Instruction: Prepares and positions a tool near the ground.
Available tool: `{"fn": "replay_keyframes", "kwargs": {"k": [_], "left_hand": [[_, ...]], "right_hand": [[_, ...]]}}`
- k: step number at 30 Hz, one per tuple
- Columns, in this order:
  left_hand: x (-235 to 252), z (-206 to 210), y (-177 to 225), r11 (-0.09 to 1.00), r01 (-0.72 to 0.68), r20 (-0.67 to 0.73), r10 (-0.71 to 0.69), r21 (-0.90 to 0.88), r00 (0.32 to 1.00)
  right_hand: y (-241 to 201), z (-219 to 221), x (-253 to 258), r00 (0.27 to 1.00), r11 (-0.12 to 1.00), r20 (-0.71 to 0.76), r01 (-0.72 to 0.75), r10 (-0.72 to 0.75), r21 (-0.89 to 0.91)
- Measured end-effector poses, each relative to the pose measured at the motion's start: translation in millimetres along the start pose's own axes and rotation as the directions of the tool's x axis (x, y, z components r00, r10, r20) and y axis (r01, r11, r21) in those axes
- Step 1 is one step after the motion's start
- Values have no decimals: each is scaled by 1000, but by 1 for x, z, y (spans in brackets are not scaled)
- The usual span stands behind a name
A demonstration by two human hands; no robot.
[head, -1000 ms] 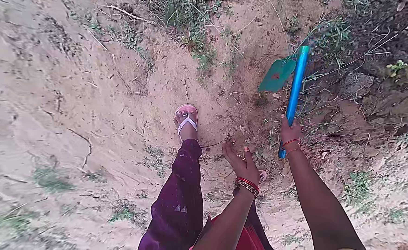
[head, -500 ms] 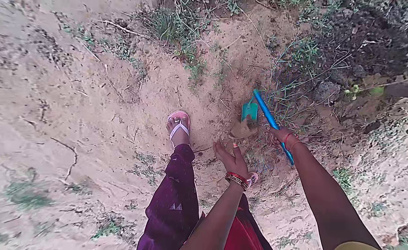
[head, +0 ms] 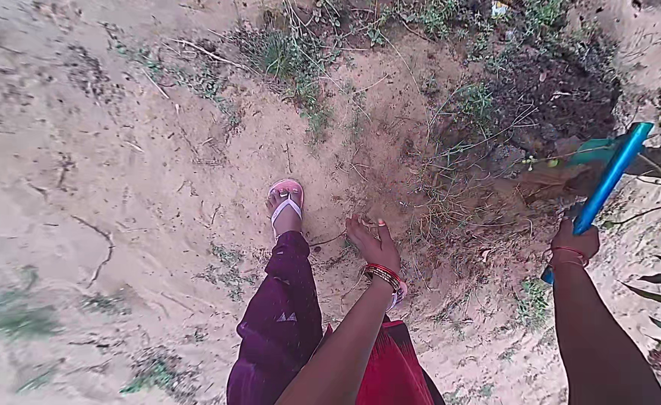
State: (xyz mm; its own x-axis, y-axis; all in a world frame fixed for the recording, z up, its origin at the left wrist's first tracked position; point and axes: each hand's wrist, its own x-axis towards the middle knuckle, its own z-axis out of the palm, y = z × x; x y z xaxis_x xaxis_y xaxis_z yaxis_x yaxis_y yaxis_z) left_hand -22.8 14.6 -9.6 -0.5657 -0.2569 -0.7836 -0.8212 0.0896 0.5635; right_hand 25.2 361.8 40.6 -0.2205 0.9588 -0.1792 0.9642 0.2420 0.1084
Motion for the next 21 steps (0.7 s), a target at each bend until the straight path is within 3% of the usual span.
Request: {"fn": "replay_keyframes", "kwargs": {"k": [4,9,13,16,21], "left_hand": [[1,-1,-4,1000,12,1,-12,2,1000],[2,0,-8,999,36,12,-36,17,999],[3,2,-13,999,36,2,-36,-10,999],[3,2,-15,998,50,3,-50,-24,999],[2,-1,-30,998,61,-18,-61,-5,998]], "right_hand": [[-21,33,2,964,950,-169,-153,203,271],[-27,52,-14,920,883,-300,-92,252,459],[-34,49,-38,952,840,-285,64,110,539],[-53,41,-67,967,778,-218,240,-135,581],[-88,47,-99,841,671,-205,527,-501,521]]}}
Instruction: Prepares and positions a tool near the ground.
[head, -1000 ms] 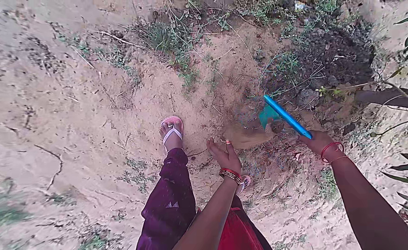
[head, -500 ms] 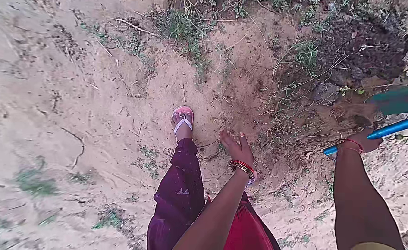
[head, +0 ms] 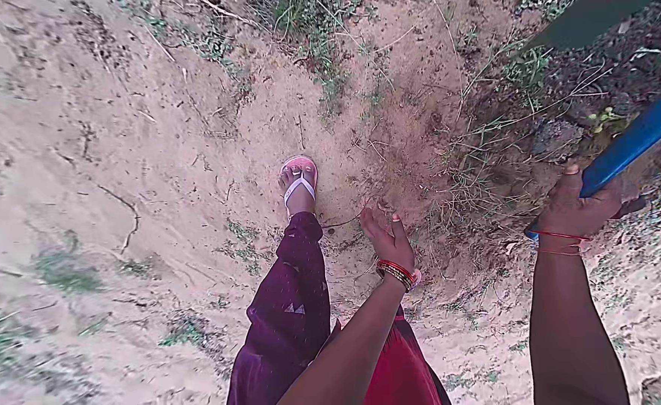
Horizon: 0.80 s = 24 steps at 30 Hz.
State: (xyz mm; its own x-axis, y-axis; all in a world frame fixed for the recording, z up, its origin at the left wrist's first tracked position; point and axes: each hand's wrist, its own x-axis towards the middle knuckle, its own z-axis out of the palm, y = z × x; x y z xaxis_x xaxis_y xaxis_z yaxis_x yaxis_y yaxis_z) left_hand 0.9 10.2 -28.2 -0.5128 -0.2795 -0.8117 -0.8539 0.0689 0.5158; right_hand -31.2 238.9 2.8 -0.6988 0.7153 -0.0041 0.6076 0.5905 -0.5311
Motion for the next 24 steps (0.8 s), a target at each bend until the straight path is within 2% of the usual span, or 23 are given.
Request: {"fn": "replay_keyframes", "kwargs": {"k": [2,3,4,6,7,8,9,10,13,16,18,21,22,24], "left_hand": [[1,-3,-10,1000,14,2,-14,3,1000],[2,-5,-14,1000,29,11,-29,9,1000],[1,-7,-17,998,58,20,-58,23,998],[-1,-12,-17,993,104,36,-106,53,994],[-2,-11,-17,993,108,39,-110,50,993],[-2,-10,-17,993,107,37,-109,44,993],[-2,-10,-18,993,106,36,-108,44,994],[-3,-12,-19,993,106,36,-108,45,994],[-2,-10,-17,995,99,38,-100,32,994],[-2,-9,-15,995,102,32,-103,11,994],[-3,-10,-14,995,96,28,-96,-2,995],[-2,-11,-16,996,86,26,-85,-7,996],[-2,-12,-19,996,89,23,-88,-7,996],[-1,-12,-24,996,86,20,-86,-14,996]], "right_hand": [[16,27,-17,995,996,93,-14,22,-84],[35,45,-31,982,985,158,-78,103,-156],[57,62,-49,936,947,244,-188,252,-259],[101,92,-77,712,780,370,-405,597,-478],[115,103,-84,630,710,362,-481,688,-514],[122,109,-88,585,666,339,-541,737,-514],[124,111,-90,576,657,329,-574,748,-489],[117,107,-89,585,670,335,-580,739,-463],[73,73,-69,707,759,335,-445,623,-475],[27,29,-49,882,880,253,-289,398,-378],[7,13,-34,963,946,137,-192,233,-262],[-1,20,-23,987,985,-17,-161,160,-64],[6,32,-29,982,980,-35,-188,186,-62],[32,67,-59,938,927,25,-339,347,-161]]}}
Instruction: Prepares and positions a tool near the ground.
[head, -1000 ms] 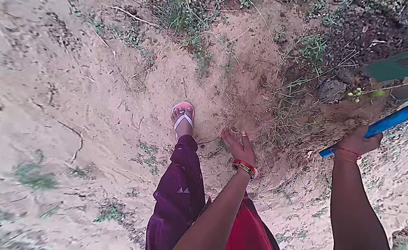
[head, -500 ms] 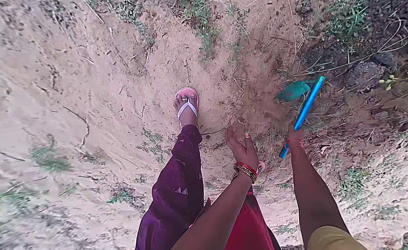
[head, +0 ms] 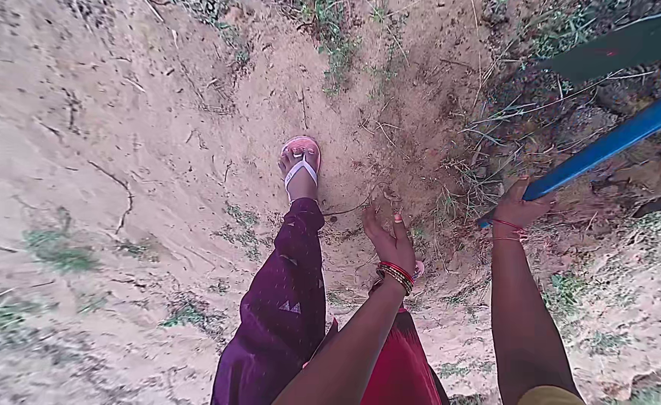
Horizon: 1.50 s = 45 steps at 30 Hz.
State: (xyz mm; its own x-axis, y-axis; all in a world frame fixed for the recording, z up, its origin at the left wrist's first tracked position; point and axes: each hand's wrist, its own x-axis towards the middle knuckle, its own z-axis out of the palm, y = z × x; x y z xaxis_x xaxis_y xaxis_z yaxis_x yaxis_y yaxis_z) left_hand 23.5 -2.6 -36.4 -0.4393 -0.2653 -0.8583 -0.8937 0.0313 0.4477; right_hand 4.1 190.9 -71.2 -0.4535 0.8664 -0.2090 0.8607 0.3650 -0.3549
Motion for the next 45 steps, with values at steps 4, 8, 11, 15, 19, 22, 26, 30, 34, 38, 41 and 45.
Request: {"fn": "replay_keyframes", "kwargs": {"k": [4,8,11,15,19,22,26,30,34,38,41,45], "left_hand": [[-4,2,-2,1000,22,32,-23,22,999],[-5,2,11,999,46,46,-47,29,998],[-6,5,18,999,37,46,-38,11,998],[-4,5,7,1000,13,21,-12,-28,1000],[-3,3,-6,999,24,16,-24,-41,1000],[-2,1,-6,998,55,14,-54,-30,998],[-3,5,8,999,30,25,-29,-33,999],[-5,7,18,999,30,31,-29,-26,999],[-4,9,19,998,25,25,-24,-56,999],[-2,9,2,998,9,16,-8,-66,1000],[0,6,-5,999,40,12,-40,-17,999],[-2,9,2,999,31,37,-32,28,999]], "right_hand": [[86,63,-26,814,874,387,-272,432,-403],[46,32,-24,830,888,412,-196,377,-416],[3,-19,-15,932,957,335,-36,136,-290],[-44,-59,22,963,964,53,266,-265,-15],[-50,-21,51,935,925,-136,347,-329,151],[19,42,27,979,988,172,-91,112,-124],[76,81,14,798,866,338,-467,499,-176],[33,25,21,851,911,333,-408,405,-65],[-15,-38,41,978,990,177,-121,106,75],[-35,-38,60,999,952,-36,46,-37,302],[21,32,24,986,985,27,-166,165,46],[88,94,-28,742,812,331,-539,583,-221]]}}
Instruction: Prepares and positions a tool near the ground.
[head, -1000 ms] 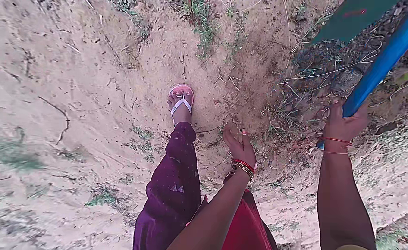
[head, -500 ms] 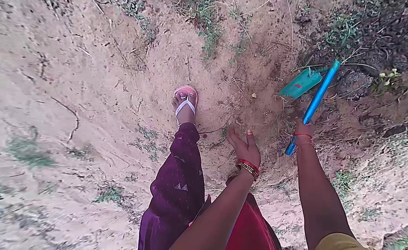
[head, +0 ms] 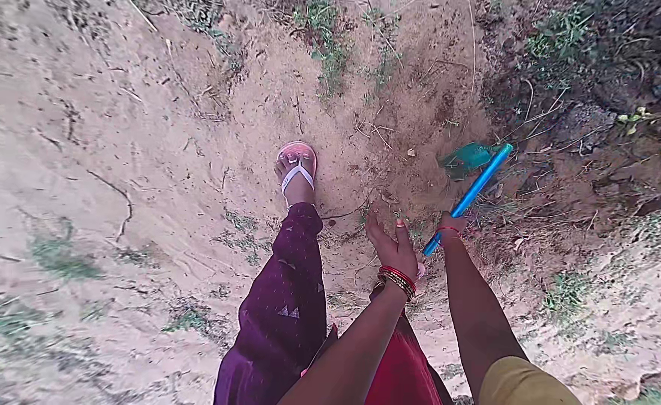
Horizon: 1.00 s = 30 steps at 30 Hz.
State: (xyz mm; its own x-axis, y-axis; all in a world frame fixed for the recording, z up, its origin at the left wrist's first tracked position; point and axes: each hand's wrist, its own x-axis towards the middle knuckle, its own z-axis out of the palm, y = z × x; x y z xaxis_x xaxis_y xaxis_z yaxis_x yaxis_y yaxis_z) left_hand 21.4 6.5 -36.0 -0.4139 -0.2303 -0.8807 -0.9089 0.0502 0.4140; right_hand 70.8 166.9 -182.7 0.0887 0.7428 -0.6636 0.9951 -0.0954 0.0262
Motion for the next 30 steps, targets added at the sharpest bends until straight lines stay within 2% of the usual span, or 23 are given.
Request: {"fn": "replay_keyframes", "kwargs": {"k": [2,3,5,7,9,11,13,14,15,17,19,21,23,25,28,30], "left_hand": [[-1,-1,5,1000,7,3,-7,5,1000],[-2,0,8,1000,13,4,-13,0,1000],[-1,1,15,1000,18,7,-18,-12,1000],[0,3,16,1000,7,3,-7,-23,1000],[1,3,11,1000,-13,-8,13,-26,1000],[1,1,7,1000,-5,-3,5,-19,1000],[1,0,4,1000,-3,-10,3,-19,1000],[1,1,2,1000,0,-14,0,-14,1000],[2,0,2,1000,7,-16,-7,-8,1000],[-2,0,3,1000,26,-5,-26,10,1000],[-3,5,11,1000,4,25,-4,12,1000],[-2,4,19,1000,-13,30,13,15,999],[-7,6,20,999,-11,32,10,31,999],[-6,10,24,999,-36,35,35,28,999],[-6,10,22,999,-43,22,43,21,999],[-6,7,15,1000,-20,12,20,10,1000]], "right_hand": [[-10,-17,-5,996,994,84,-20,12,105],[-20,-37,-9,995,995,98,9,-19,100],[-47,-83,-20,987,988,65,149,-146,-31],[-71,-127,-39,941,937,-21,333,-337,-101],[-94,-161,-55,846,858,-142,508,-514,-84],[-110,-176,-54,760,793,-282,609,-585,-5],[-112,-153,-43,735,764,-388,636,-556,109],[-101,-125,-37,757,790,-424,597,-498,138],[-80,-89,-34,813,850,-414,505,-410,149],[-21,-20,-36,961,982,-217,184,-173,30],[9,13,-35,999,996,-32,-38,35,-75],[4,11,-31,998,998,51,-34,37,-56],[-12,-31,-25,994,998,102,49,-44,-48],[-46,-86,-31,978,973,75,204,-197,-103],[-87,-155,-56,883,879,-59,454,-466,-147],[-111,-182,-63,811,829,-173,548,-559,-110]]}}
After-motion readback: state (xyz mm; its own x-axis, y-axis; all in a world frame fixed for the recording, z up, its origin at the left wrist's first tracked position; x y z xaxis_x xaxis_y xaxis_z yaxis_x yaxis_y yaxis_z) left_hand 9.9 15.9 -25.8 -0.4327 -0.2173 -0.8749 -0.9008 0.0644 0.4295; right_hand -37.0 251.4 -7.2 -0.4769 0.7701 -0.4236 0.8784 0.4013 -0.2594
